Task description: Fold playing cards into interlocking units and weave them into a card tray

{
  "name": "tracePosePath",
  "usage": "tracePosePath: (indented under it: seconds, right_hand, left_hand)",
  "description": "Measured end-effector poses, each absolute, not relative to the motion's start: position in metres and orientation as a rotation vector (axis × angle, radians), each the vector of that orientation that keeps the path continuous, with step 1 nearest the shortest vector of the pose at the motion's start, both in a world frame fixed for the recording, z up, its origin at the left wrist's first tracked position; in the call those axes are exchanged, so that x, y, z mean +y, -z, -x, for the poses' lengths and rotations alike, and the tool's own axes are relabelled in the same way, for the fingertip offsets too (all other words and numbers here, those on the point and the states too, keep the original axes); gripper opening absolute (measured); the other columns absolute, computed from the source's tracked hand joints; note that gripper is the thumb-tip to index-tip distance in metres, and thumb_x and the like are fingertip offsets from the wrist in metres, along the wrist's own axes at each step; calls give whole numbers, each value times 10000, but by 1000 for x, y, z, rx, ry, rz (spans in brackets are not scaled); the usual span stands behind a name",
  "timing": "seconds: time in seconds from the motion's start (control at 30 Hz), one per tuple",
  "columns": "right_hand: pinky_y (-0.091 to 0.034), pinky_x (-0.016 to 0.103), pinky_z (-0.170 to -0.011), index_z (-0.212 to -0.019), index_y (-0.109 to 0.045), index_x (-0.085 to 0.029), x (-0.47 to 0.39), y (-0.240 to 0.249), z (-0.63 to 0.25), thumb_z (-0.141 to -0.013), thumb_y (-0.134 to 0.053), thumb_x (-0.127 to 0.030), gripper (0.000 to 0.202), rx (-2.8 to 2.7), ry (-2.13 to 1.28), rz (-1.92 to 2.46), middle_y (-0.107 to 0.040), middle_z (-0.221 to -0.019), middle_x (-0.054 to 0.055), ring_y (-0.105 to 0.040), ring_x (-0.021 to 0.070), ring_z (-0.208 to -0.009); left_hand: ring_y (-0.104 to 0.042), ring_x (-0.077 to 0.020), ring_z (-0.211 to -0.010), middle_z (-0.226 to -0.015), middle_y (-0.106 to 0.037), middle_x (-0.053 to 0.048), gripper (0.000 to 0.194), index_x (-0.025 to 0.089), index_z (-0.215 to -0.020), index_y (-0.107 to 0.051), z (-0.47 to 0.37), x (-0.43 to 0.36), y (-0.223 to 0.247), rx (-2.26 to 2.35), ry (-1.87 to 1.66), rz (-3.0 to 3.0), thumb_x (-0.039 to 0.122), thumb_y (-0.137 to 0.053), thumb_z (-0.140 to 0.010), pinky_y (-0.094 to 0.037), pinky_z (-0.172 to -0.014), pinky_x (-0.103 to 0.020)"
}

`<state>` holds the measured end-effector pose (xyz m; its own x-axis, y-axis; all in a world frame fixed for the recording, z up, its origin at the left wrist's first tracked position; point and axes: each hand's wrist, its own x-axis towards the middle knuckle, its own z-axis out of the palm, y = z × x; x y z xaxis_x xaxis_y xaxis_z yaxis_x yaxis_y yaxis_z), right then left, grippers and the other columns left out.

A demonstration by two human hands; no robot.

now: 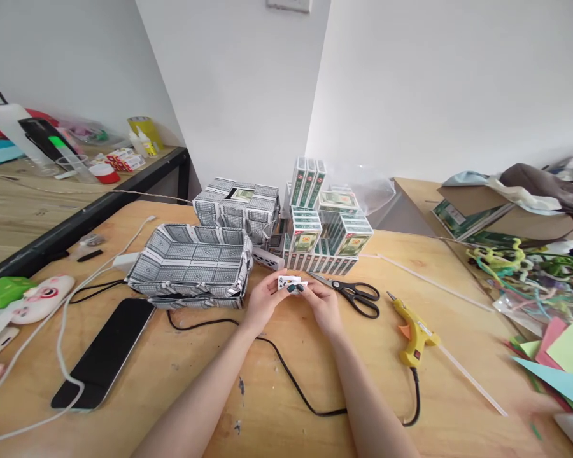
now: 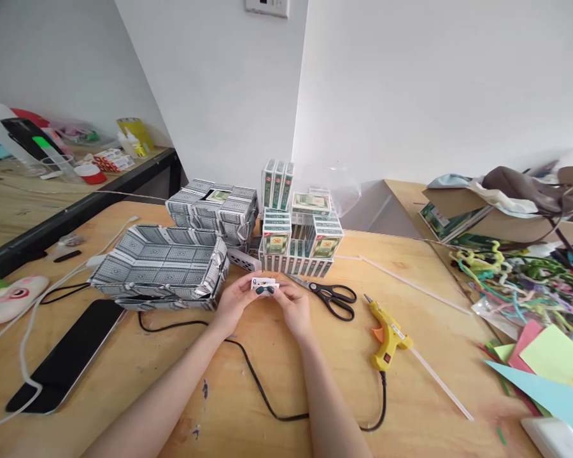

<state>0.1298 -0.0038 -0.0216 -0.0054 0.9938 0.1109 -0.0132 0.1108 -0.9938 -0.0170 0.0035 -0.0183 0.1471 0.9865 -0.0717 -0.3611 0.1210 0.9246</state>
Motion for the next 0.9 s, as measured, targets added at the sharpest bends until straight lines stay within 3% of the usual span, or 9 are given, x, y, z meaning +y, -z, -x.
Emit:
tracePosePath:
  seconds: [0.23,0.43,0.63,0.9]
  right_hand:
    - [-442,352,-814,-680,-658,-188,-4,23,-123,-681,-649,-352,164,-1158,-1127,1148,-664,-933,64,-603,210,-854]
    - [-464,316,-725,-692,-656,-176,-3,24,-121,-666,-659,-322,148,-1071,-1127,1152,-666,-877,61,-596,195,-786]
    - [-448,288,-641,-714,-668,-179,-3,24,-120,-657,-668,-304,138,-973,-1163,1155,-649,-705,30,-554,151,-630]
    - [-422,269,-614,-624,-633,-165,-1,28,-120,-620,-696,-321,167,-899,-1155,1197,-622,-613,10,-534,135,-580]
  left_hand:
    - [-565,-251,-1025,-1035,-637,-122,445,138,-1053,-517,13,-1,19,889,-1234,-827,280,-681,-664,-438,-899,-415]
    - [-590,-235,-978,-1011,-648,-101,370,133,-945,-580,9,-1,20,956,-1245,-742,277,-704,-627,-464,-881,-404]
    - [-585,-227,-986,-1039,-641,-94,358,136,-968,-633,10,0,22,945,-1249,-695,261,-699,-638,-474,-887,-392]
    - [-629,-202,-868,-946,-673,-86,336,131,-917,-653,8,0,23,1021,-1266,-712,275,-705,-618,-512,-815,-376]
